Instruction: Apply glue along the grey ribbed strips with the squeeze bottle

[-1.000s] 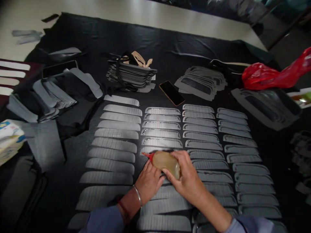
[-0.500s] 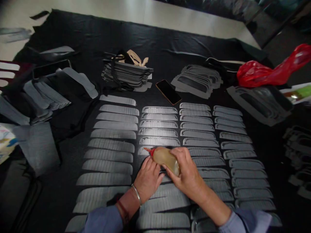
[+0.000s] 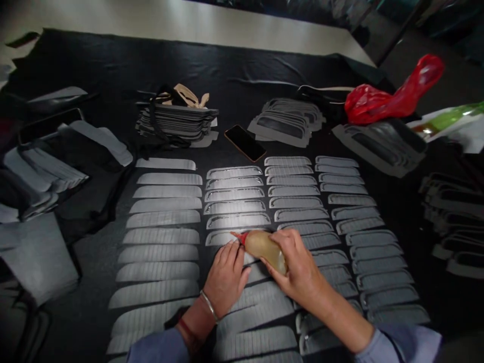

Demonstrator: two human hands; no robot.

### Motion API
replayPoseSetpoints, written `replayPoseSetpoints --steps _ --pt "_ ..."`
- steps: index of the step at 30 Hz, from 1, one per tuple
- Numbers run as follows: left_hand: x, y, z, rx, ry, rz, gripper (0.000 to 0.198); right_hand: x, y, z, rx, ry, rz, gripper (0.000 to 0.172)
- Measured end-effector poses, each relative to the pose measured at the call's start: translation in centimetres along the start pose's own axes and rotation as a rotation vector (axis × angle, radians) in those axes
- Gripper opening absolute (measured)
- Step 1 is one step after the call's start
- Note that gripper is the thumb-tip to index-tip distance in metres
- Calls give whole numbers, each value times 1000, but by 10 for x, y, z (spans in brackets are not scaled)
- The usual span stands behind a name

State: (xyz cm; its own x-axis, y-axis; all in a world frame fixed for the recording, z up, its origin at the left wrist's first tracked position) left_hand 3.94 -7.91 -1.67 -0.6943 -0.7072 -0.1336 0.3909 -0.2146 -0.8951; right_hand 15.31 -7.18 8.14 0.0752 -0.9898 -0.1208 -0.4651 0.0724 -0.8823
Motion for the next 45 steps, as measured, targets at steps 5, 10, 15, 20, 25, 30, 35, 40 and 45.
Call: replayPoseSetpoints --steps 5,10,15,20,25,30,35,40,45 --pt "-4 -1 -1 -24 -14 6 50 7 -7 6 25 31 -6 40" --pt "-5 3 -2 -36 -33 -10 53 14 -14 13 34 61 15 39" --pt "-3 6 0 -86 -12 2 52 23 -18 22 39 101 23 39" --pt "-2 4 1 -126 14 45 48 30 -27 28 56 121 60 39" --pt "-1 3 2 -136 46 67 48 37 -33 35 73 159 84 39" --pt "0 4 3 -177 72 56 49 45 -37 41 78 175 111 40" --pt "-1 3 5 -192 77 61 47 55 -39 46 91 187 113 42" --pt "-1 3 6 -194 97 64 47 65 -41 47 80 223 118 42" --pt "-1 2 4 -147 73 73 49 73 -45 47 80 251 128 41"
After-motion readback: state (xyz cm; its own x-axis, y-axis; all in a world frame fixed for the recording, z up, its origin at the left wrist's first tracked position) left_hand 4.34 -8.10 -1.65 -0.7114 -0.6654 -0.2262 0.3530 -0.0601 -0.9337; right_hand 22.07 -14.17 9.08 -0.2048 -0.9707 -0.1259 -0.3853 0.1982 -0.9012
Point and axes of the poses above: each hand's wrist, its own x-axis away from the middle knuckle, its own y-axis out of the palm, z = x × y, the point moved 9 cm from there along -x, towards the middle knuckle, and after that the axes turned 3 degrees about x, right-handed, at the moved point
